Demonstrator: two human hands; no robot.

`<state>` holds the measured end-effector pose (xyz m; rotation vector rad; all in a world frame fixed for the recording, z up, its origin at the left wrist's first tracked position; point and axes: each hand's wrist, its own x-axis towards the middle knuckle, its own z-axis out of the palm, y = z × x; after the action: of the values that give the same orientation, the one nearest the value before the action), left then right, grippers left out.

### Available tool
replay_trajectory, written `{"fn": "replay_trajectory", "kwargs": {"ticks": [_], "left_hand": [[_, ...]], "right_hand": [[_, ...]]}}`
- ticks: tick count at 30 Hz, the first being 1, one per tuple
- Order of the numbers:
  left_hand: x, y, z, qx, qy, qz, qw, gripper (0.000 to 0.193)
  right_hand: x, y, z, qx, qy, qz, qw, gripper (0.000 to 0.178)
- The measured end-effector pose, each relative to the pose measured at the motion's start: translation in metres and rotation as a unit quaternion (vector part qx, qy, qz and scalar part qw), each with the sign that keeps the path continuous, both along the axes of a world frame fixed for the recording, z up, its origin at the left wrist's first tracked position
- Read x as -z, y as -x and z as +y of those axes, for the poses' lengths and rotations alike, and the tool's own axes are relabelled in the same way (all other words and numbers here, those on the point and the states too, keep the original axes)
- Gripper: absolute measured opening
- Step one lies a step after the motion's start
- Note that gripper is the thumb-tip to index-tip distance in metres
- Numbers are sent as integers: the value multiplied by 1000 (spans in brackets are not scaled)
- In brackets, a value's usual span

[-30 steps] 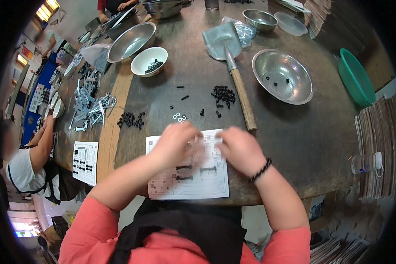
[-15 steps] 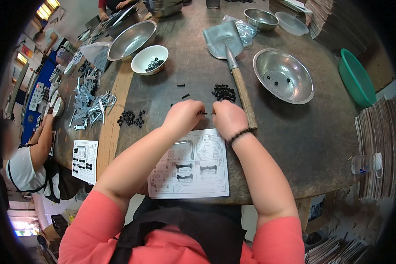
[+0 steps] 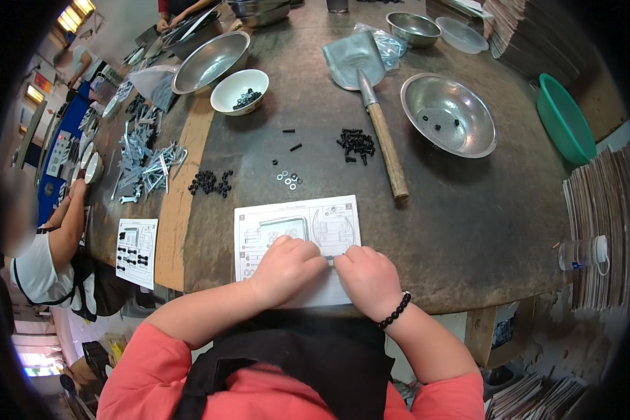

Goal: The person assembles small black hardware components by hand, picking up bolts, nuts, and washers and placing them onto a printed instruction sheet. They occasionally use a small metal scoop to move parts between bowls and the table, and they handle the instruction sheet to reposition it.

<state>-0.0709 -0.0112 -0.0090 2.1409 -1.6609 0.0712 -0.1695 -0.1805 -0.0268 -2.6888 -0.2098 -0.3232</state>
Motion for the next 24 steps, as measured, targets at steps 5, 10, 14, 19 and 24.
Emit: {"fn": "replay_trajectory", "kwargs": {"ticks": [5, 10, 14, 19, 24], "left_hand": [[2, -1, -2, -7, 1, 17, 1000, 6], [-9, -10, -3, -30, -4, 71, 997, 15], [-14, -54, -22, -97, 43, 83, 991, 24], [17, -140, -83, -141, -13, 74, 987, 26], [36, -165, -120, -190, -81, 124, 971, 22]], "right_hand": [[1, -1, 1, 2, 5, -3, 1000, 6], [-13, -8, -8, 10, -31, -32, 999, 7], [-28, -54, -35, 62, -48, -60, 995, 11], [-10, -136, -55, 137, 33, 53, 989, 14], [3, -173, -49, 221, 6, 175, 959, 19]]}}
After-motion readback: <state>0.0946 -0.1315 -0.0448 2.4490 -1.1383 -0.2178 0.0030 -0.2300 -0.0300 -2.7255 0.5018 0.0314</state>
